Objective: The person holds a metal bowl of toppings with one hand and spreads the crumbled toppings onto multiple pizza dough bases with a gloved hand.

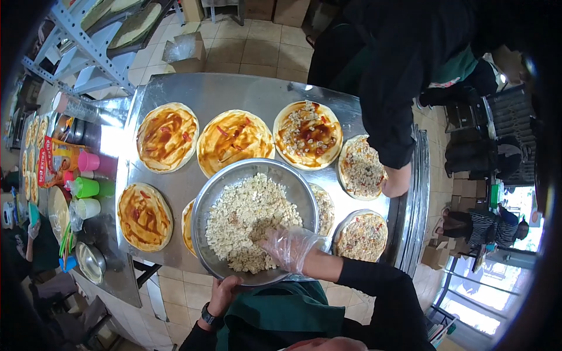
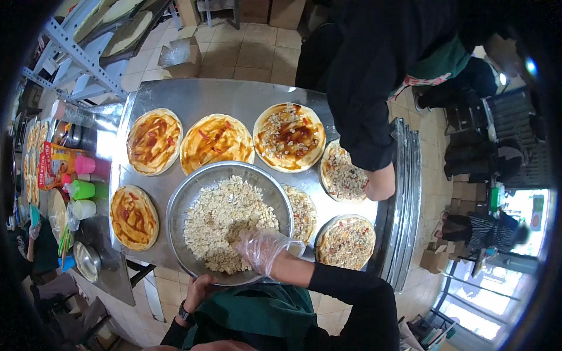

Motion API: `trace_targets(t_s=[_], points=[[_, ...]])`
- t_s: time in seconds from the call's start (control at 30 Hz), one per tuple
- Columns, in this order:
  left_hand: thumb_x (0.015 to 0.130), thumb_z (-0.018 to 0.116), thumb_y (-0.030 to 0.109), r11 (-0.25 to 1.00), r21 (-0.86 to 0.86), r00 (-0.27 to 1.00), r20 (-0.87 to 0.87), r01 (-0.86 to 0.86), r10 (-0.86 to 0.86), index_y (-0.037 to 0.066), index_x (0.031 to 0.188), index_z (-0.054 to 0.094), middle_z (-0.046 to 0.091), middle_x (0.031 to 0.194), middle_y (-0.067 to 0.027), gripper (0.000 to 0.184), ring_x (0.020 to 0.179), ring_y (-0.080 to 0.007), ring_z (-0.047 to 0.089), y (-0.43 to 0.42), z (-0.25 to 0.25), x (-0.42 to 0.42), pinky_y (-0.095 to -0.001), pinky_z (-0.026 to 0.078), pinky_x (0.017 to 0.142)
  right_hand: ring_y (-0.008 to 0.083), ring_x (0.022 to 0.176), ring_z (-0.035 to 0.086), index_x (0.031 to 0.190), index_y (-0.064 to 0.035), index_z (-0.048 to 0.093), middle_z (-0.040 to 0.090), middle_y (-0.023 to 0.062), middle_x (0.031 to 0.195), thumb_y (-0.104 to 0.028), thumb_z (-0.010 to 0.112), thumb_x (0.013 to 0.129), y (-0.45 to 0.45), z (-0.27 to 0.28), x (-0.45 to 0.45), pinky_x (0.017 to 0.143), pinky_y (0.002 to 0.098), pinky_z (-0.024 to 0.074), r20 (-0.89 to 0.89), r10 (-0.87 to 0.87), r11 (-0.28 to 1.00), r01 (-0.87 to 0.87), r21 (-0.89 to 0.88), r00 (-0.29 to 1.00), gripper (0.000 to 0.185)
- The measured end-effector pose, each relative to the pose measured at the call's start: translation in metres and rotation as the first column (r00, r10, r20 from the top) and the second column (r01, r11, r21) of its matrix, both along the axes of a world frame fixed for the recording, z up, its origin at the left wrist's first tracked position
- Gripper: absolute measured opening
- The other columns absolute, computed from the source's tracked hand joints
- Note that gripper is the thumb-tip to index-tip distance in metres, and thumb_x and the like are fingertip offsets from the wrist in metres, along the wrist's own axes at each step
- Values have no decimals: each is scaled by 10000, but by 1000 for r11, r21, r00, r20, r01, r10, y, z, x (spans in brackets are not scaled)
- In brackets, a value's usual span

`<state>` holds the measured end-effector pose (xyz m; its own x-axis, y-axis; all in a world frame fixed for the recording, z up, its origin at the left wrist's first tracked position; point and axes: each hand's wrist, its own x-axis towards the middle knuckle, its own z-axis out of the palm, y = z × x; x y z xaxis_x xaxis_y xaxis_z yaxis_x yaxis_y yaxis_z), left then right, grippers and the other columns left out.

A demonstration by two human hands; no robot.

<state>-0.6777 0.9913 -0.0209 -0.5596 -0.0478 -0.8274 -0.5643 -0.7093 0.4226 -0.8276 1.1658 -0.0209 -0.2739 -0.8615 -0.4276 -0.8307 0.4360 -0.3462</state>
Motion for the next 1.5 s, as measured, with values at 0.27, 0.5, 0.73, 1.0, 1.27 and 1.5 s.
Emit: trace_targets(t_s=[0.27, 0.5, 0.73, 1.0, 1.27, 1.5], points=[[714, 526, 44, 996, 63, 997, -39, 66, -64, -2, 1016, 447, 558, 829, -107, 315, 739, -217, 579, 1, -26, -6, -408, 530, 672, 226, 806, 578, 865, -70, 608, 580, 66, 882, -164, 632, 728, 22, -4, -49, 722, 308, 468, 640, -332, 774, 588, -234, 693, 168], [715, 525, 23, 995, 99, 1000, -17, -24, 26, -1, 967, 490, 556, 795, -80, 256, 703, -192, 571, 0, -38, 5, -385, 531, 668, 130, 843, 553, 941, -45, 586, 585, 65, 937, -182, 627, 769, 35, 15, -123, 735, 262, 459, 962, -258, 199, 979, -37, 89, 224], [736, 507, 68, 840, -372, 894, -53, 395, -444, -4, 741, 572, 573, 757, -80, 97, 675, -184, 567, -20, -34, 32, -320, 507, 641, 117, 748, 558, 914, -60, 632, 629, 77, 868, -67, 582, 768, 50, -70, -222, 690, 232, 447, 569, -761, 176, 943, -284, 313, 155], [720, 529, 106, 995, -54, 980, 187, 85, -74, -21, 816, 559, 582, 750, -97, 162, 705, -201, 579, -18, -15, 29, -308, 489, 643, 163, 804, 584, 936, -81, 632, 636, 88, 893, -47, 569, 756, 76, -85, -254, 735, 262, 449, 249, -879, 234, 824, -516, 405, 194], [672, 566, 109, 981, -98, 967, 214, 165, -141, -27, 830, 548, 573, 735, -86, 210, 687, -196, 574, -18, -2, 15, -310, 487, 637, 262, 819, 593, 964, -74, 611, 616, 156, 926, -58, 577, 757, 84, -67, -231, 753, 298, 453, 139, -892, 377, 877, -297, 430, 210], [645, 562, 117, 944, -246, 975, 94, 219, -201, -11, 753, 565, 563, 679, -62, 168, 622, -153, 531, -16, -12, 29, -258, 440, 571, 228, 809, 597, 967, -67, 598, 622, 142, 893, -109, 582, 765, 90, -98, -261, 723, 302, 461, 134, -917, 284, 852, -440, 375, 207]])
